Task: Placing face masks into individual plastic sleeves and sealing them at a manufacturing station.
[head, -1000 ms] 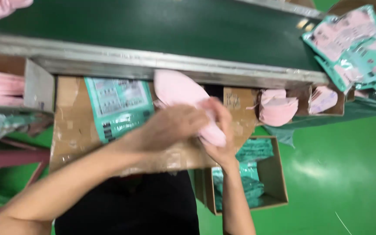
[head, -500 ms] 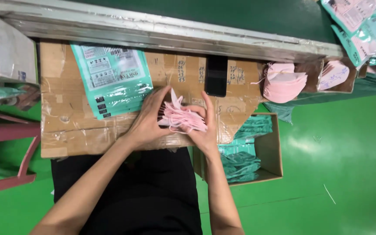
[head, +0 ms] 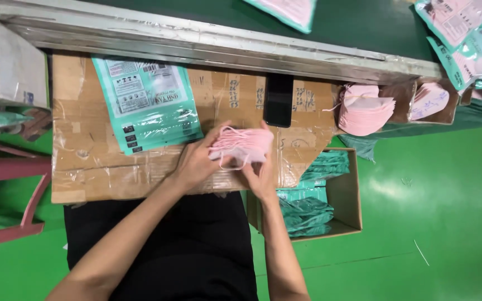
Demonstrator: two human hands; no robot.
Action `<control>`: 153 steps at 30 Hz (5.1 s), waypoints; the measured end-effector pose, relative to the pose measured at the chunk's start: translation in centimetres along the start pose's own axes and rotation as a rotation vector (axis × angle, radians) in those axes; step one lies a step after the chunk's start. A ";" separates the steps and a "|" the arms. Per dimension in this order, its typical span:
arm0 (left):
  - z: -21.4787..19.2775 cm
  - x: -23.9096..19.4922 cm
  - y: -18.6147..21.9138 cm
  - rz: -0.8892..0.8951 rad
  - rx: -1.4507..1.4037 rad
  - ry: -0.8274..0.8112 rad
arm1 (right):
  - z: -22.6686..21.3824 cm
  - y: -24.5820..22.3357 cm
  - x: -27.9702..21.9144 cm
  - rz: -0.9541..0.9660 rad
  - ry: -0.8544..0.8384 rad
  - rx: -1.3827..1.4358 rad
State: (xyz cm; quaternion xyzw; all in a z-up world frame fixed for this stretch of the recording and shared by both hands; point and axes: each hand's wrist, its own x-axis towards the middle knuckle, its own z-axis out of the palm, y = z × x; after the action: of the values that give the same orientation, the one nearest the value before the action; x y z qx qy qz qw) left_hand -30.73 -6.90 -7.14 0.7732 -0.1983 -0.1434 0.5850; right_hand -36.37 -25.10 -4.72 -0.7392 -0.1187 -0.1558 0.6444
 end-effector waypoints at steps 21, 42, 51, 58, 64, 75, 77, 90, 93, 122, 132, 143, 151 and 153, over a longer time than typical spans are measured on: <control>-12.1 0.9 -0.4 0.493 0.794 0.377 | 8.8 3.1 7.1 0.443 0.146 0.281; -6.2 -4.3 0.9 -0.054 -0.534 0.593 | 7.4 -3.8 5.1 0.411 0.133 -0.053; -4.9 -4.0 2.7 -0.083 -0.481 0.720 | 8.2 -2.0 1.5 0.860 0.110 0.898; 0.3 -6.1 2.1 -0.079 -0.538 0.309 | 6.9 4.2 -0.2 0.636 0.335 0.930; -5.5 -7.3 12.5 0.137 0.374 -0.030 | 3.5 -4.2 3.1 0.210 -0.048 -0.185; -8.3 -6.4 10.1 0.086 -0.411 0.601 | 3.2 -7.4 3.0 0.199 0.357 0.063; -8.2 -6.3 10.7 0.144 -0.401 0.541 | 2.8 -4.7 1.8 0.230 0.378 0.200; -7.0 -6.4 11.6 0.118 -0.120 0.484 | 3.7 -6.3 2.3 0.406 0.274 0.562; -8.2 -6.2 12.8 0.145 0.073 0.506 | 3.1 -5.3 1.0 0.347 0.112 0.358; -8.7 -4.9 12.6 0.521 0.332 0.153 | 4.0 -12.9 4.2 0.226 -0.217 -0.135; -13.2 -7.5 9.9 -0.067 -0.053 0.559 | -3.8 -8.6 2.8 0.590 -0.191 -0.638; -9.6 -5.3 10.9 0.142 -0.010 0.302 | -16.7 0.8 3.8 0.456 -0.081 -0.326; -10.9 -5.1 8.7 0.012 0.005 0.440 | -15.1 -2.6 7.4 0.109 0.305 0.283; -11.0 -4.2 10.6 -0.025 0.108 0.424 | -9.6 -0.3 5.1 0.318 0.154 -0.058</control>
State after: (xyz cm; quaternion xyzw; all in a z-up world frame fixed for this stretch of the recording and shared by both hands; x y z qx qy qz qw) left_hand -30.95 1.88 6.06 0.8187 -0.0689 0.0259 0.5694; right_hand -32.50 -34.66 -1.33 -0.7526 0.0542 -0.1114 0.6467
